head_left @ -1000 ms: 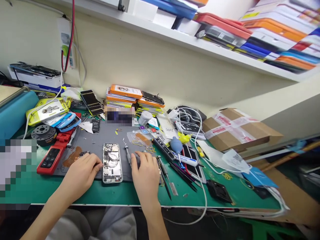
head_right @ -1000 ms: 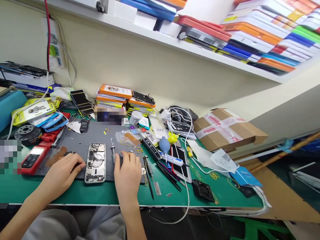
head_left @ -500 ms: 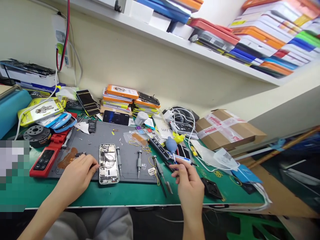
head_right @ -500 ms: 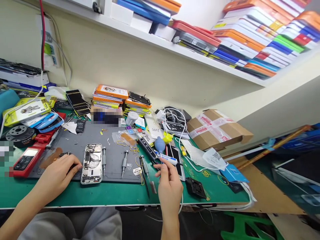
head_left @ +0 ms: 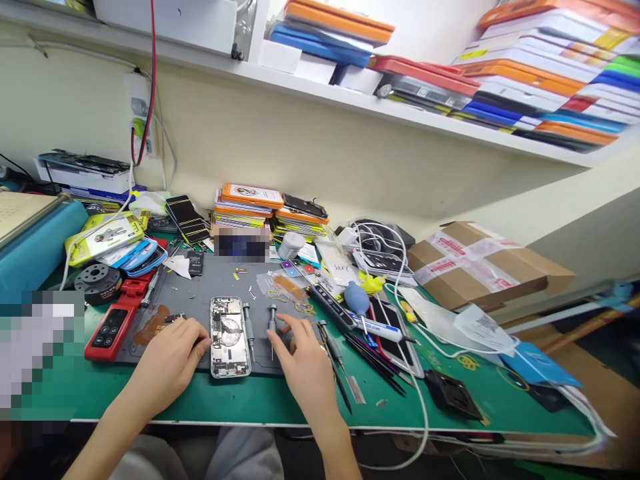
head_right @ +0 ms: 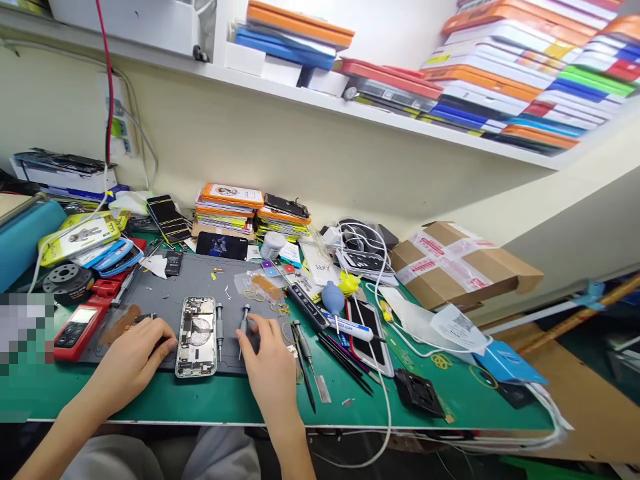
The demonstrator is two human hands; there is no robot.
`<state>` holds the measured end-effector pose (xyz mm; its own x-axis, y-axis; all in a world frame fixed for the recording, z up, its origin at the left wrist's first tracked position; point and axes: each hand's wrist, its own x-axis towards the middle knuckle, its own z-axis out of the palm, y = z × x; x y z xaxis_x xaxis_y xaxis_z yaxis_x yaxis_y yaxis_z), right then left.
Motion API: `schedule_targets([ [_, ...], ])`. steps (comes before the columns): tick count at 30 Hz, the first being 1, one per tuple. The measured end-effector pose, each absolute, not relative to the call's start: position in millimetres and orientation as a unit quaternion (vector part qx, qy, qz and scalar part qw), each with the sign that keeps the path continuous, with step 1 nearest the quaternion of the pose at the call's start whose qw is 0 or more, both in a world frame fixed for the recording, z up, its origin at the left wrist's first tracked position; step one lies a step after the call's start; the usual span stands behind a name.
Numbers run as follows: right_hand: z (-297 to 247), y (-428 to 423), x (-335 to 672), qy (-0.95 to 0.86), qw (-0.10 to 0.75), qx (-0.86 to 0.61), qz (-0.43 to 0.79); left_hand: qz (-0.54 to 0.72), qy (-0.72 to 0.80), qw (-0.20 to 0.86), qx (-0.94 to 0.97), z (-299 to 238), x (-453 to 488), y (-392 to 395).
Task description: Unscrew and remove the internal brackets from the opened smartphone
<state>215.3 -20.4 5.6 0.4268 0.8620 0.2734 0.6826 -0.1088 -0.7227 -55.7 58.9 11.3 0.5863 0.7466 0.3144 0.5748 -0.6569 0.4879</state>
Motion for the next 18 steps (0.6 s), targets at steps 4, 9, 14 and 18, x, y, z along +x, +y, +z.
schedule_targets([
  [4,-0.8,-11.8,208.6,-0.545,0.384,-0.741,0.088,0.235,0.363,0.154,0.888,15.2,-54.4,53.5],
  [9,-6.8,-11.0,204.2,-0.551,0.369,-0.745,0.067,0.232,0.372,0.133,0.889,17.6,-52.7,49.4],
  [14,-12.4,-11.3,199.1,-0.532,0.377,-0.757,0.051,0.228,0.37,0.118,0.893,21.0,-51.7,46.9],
  [18,-16.0,-11.7,198.5,-0.516,0.41,-0.75,0.053,0.228,0.374,0.11,0.892,20.5,-52.1,46.6],
])
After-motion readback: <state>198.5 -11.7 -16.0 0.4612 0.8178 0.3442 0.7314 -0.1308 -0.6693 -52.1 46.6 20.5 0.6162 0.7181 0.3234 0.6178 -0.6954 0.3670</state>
